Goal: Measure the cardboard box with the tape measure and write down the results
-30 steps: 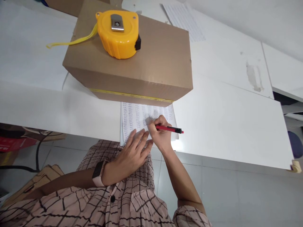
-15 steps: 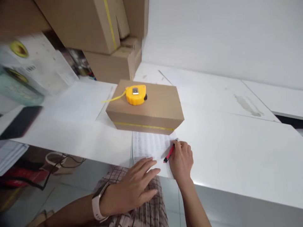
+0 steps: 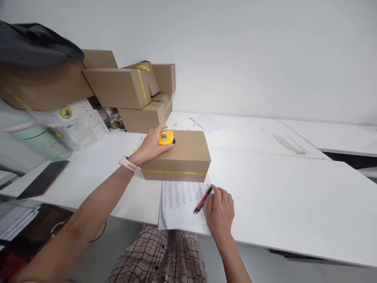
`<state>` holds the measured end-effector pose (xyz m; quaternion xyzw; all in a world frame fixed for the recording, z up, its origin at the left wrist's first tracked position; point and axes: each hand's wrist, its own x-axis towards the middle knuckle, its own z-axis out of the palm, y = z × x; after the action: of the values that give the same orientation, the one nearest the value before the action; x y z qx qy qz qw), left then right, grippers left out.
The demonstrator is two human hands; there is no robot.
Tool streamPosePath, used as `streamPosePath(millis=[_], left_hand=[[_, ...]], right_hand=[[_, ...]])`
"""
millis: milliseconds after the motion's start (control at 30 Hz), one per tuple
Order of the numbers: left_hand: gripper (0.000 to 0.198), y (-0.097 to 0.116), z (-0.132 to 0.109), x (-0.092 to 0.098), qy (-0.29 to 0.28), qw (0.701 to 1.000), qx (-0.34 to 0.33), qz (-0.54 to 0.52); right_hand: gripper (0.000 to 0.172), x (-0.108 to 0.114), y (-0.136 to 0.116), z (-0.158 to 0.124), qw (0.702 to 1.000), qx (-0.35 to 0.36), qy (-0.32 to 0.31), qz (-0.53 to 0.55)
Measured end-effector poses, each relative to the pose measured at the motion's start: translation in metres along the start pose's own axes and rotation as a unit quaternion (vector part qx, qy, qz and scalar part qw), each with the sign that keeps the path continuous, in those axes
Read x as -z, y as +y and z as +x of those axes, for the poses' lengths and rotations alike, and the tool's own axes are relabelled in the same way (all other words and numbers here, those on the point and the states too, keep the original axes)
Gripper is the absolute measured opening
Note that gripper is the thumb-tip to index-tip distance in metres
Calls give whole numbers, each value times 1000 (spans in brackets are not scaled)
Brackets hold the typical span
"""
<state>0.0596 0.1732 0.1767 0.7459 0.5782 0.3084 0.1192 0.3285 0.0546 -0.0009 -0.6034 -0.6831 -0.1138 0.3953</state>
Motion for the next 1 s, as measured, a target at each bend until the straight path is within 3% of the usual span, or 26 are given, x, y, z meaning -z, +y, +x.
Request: streamPosePath(millis=[100, 167, 233, 333, 367, 433, 500, 567, 700, 867, 1000], left_hand=[[68, 12, -14, 2, -29, 986, -1, -164], [63, 25, -24, 6, -109, 945, 6, -308], [58, 37, -31, 11, -173, 898, 11, -403], [57, 48, -37, 16, -189, 883, 21, -430], [58, 49, -38, 17, -186, 885, 27, -427], [61, 47, -40, 20, -180, 889, 38, -419], [64, 44, -41, 24, -178, 891, 44, -416], [65, 39, -40, 29, -175, 891, 52, -416], [68, 14, -25, 49, -122, 905, 72, -402], [52, -61, -1, 87, -31, 932, 105, -346], [46, -115, 3, 105, -56, 931, 170, -318]], right_hand=[[20, 17, -17, 14, 987, -21, 86, 133], [18, 33, -34, 38, 957, -90, 55, 272], [26, 48, -52, 70, 874, -185, -67, 445], [39, 65, -71, 120, 713, -237, -208, 626], [40, 68, -75, 133, 680, -249, -236, 648], [40, 73, -80, 149, 645, -274, -271, 660], [38, 74, -82, 159, 642, -286, -286, 651], [39, 72, -82, 167, 662, -272, -284, 638], [33, 55, -68, 200, 711, -252, -199, 625], [31, 21, -27, 231, 746, -339, -95, 565], [29, -6, -10, 223, 775, -380, -103, 495]])
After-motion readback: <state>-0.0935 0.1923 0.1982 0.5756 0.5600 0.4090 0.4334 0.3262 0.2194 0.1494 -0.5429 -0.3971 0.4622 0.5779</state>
